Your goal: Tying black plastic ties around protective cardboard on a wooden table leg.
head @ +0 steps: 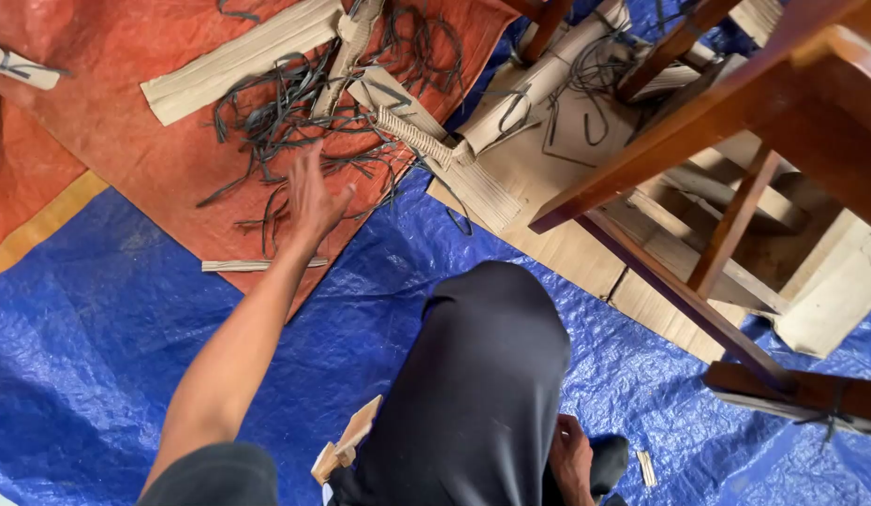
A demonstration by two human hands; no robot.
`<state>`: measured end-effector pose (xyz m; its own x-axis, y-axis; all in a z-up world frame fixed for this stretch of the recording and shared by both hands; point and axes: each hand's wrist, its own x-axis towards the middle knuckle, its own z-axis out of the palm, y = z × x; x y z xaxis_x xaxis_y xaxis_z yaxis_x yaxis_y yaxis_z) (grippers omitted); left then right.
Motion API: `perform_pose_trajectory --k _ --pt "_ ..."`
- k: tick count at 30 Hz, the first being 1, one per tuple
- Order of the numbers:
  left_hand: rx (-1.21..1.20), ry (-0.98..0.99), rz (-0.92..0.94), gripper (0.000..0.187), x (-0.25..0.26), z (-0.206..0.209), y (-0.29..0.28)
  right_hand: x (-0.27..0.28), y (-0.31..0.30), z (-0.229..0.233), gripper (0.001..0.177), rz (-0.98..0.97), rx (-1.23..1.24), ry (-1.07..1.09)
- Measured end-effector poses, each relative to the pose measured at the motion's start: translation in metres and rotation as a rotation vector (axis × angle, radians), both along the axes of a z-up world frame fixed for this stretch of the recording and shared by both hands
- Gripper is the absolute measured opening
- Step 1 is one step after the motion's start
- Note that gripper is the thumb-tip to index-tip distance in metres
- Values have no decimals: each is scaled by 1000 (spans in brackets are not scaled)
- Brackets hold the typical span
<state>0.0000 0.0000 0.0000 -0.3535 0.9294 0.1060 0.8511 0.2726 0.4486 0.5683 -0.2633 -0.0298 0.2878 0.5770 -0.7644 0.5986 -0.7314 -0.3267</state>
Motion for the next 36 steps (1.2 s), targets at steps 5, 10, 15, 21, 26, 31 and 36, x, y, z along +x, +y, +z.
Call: perform_pose_trajectory --k 5,10,15,21,26,31,36 --pt "-306 161 -146 120 -21 -21 57 6 4 -1 49 -70 -46 10" --pt "-448 89 -158 109 -21 -72 81 0 18 -20 42 -76 5 21" --pt "-114 259 -193 65 -5 -133 46 -12 15 -29 33 -115 98 27" --pt "-23 353 -359 44 66 -164 -32 -13 11 -30 26 -160 229 11" --pt "-353 -161 -688 61 147 -9 -8 -24 18 -7 26 -428 332 249" --pt "-464 -369 -742 48 199 196 42 -34 18 10 27 -494 397 333" --pt "-423 -212 -1050 24 219 309 67 -56 39 43 17 -601 534 491"
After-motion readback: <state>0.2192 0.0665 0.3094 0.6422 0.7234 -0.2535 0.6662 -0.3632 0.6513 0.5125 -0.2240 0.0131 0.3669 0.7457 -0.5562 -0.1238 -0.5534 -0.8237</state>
